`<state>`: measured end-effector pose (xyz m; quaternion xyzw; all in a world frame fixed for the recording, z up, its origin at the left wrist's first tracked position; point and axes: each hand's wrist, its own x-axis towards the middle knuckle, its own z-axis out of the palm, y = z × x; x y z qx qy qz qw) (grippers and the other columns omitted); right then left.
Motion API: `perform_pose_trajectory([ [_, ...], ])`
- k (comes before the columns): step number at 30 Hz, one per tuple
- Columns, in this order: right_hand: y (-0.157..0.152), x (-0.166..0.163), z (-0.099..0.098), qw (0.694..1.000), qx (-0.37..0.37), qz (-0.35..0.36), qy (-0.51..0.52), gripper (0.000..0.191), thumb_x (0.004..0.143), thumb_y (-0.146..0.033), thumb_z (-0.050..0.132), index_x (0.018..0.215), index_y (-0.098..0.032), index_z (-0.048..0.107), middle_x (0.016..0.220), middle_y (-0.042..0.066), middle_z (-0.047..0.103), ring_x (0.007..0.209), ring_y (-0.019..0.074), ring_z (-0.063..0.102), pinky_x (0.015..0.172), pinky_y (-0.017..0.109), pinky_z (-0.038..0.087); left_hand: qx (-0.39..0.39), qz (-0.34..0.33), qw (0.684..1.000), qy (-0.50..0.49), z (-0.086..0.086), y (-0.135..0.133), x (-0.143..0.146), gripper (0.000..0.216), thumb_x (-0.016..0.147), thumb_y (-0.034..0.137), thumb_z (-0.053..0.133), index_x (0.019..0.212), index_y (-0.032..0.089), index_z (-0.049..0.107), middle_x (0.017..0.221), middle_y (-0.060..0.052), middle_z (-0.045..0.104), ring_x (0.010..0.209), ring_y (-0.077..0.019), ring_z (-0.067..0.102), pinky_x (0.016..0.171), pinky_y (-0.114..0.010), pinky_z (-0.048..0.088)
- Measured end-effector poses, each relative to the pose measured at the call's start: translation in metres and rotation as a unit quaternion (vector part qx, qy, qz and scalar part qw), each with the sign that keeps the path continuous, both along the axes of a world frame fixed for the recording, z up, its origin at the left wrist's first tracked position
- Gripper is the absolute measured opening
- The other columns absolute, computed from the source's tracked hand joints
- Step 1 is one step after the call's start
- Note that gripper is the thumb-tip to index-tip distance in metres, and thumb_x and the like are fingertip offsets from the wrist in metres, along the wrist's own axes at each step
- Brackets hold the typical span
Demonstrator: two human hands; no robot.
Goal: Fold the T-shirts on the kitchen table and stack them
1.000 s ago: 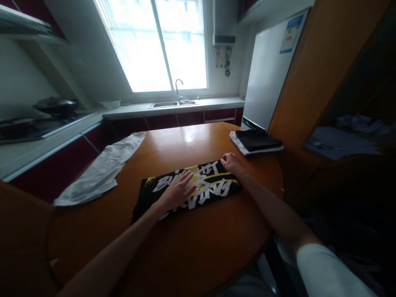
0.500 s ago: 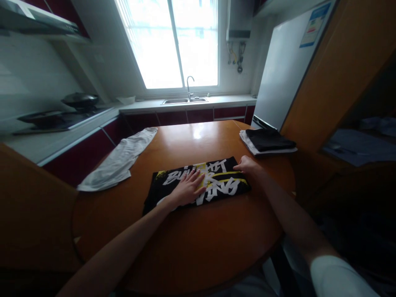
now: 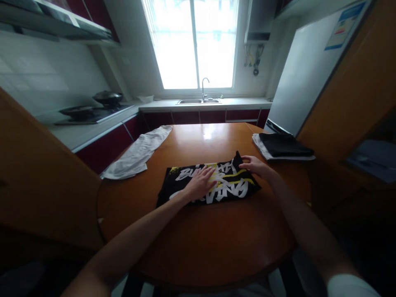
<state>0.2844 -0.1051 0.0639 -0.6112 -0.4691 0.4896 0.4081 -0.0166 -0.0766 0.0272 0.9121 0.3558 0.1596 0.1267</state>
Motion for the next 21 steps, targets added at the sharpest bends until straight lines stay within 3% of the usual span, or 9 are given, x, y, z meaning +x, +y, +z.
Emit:
perform_pose_trajectory([
  [3, 0.001, -0.021, 0.003, 0.998, 0.039, 0.005, 0.04, 0.061, 0.078, -0.021, 0.075, 0.136, -0.02, 0.055, 0.093, 0.005, 0.076, 0.07, 0.0166, 0.07, 0.059, 0.024, 0.055, -0.022, -0.011, 0.991, -0.132, 0.007, -0.005, 0.009, 0.054, 0.102, 0.045, 0.043, 0.149, 0.018, 0.047, 0.147, -0.014, 0.055, 0.138, -0.0274, 0.049, 0.117, -0.044, 0.039],
  [6, 0.002, -0.05, 0.003, 0.996, 0.081, -0.005, 0.029, 0.061, 0.079, -0.025, 0.073, 0.137, -0.02, 0.054, 0.089, 0.003, 0.076, 0.066, 0.0149, 0.068, 0.055, 0.022, 0.051, -0.097, -0.031, 0.964, -0.247, 0.01, -0.008, 0.018, 0.053, 0.1, 0.044, 0.048, 0.148, 0.02, 0.047, 0.134, -0.014, 0.063, 0.119, -0.0251, 0.063, 0.099, -0.039, 0.054],
  [10, 0.0, -0.093, -0.006, 0.991, 0.132, -0.017, -0.026, 0.059, 0.076, -0.028, 0.072, 0.132, -0.017, 0.056, 0.069, -0.004, 0.068, 0.055, 0.012, 0.059, 0.049, 0.02, 0.045, -0.198, -0.038, 0.919, -0.34, 0.006, -0.006, 0.024, 0.057, 0.099, 0.042, 0.052, 0.153, 0.027, 0.04, 0.136, -0.012, 0.062, 0.1, -0.0194, 0.069, 0.085, -0.034, 0.058],
  [13, -0.003, -0.117, -0.018, 0.986, 0.165, 0.002, -0.017, 0.058, 0.075, -0.029, 0.068, 0.13, -0.016, 0.054, 0.064, -0.005, 0.062, 0.054, 0.013, 0.059, 0.048, 0.021, 0.046, -0.221, -0.013, 0.909, -0.354, -0.001, -0.002, 0.023, 0.053, 0.1, 0.037, 0.05, 0.151, 0.026, 0.044, 0.132, -0.01, 0.064, 0.094, -0.0188, 0.07, 0.083, -0.033, 0.058],
  [16, -0.006, -0.129, -0.028, 0.986, 0.163, 0.021, 0.025, 0.052, 0.074, -0.024, 0.059, 0.125, -0.017, 0.053, 0.068, -0.004, 0.063, 0.055, 0.0134, 0.061, 0.048, 0.022, 0.048, -0.208, 0.02, 0.922, -0.325, -0.007, 0.002, 0.019, 0.043, 0.099, 0.03, 0.047, 0.139, 0.021, 0.059, 0.125, -0.009, 0.068, 0.099, -0.0213, 0.068, 0.087, -0.035, 0.057],
  [21, -0.006, -0.123, -0.03, 0.973, 0.199, -0.055, 0.104, 0.043, 0.066, -0.021, 0.051, 0.108, -0.019, 0.057, 0.072, -0.003, 0.066, 0.054, 0.0127, 0.061, 0.049, 0.024, 0.048, -0.189, 0.052, 0.933, -0.302, -0.008, 0.003, 0.019, 0.04, 0.097, 0.026, 0.048, 0.132, 0.016, 0.064, 0.131, -0.012, 0.066, 0.11, -0.0246, 0.066, 0.094, -0.038, 0.055],
])
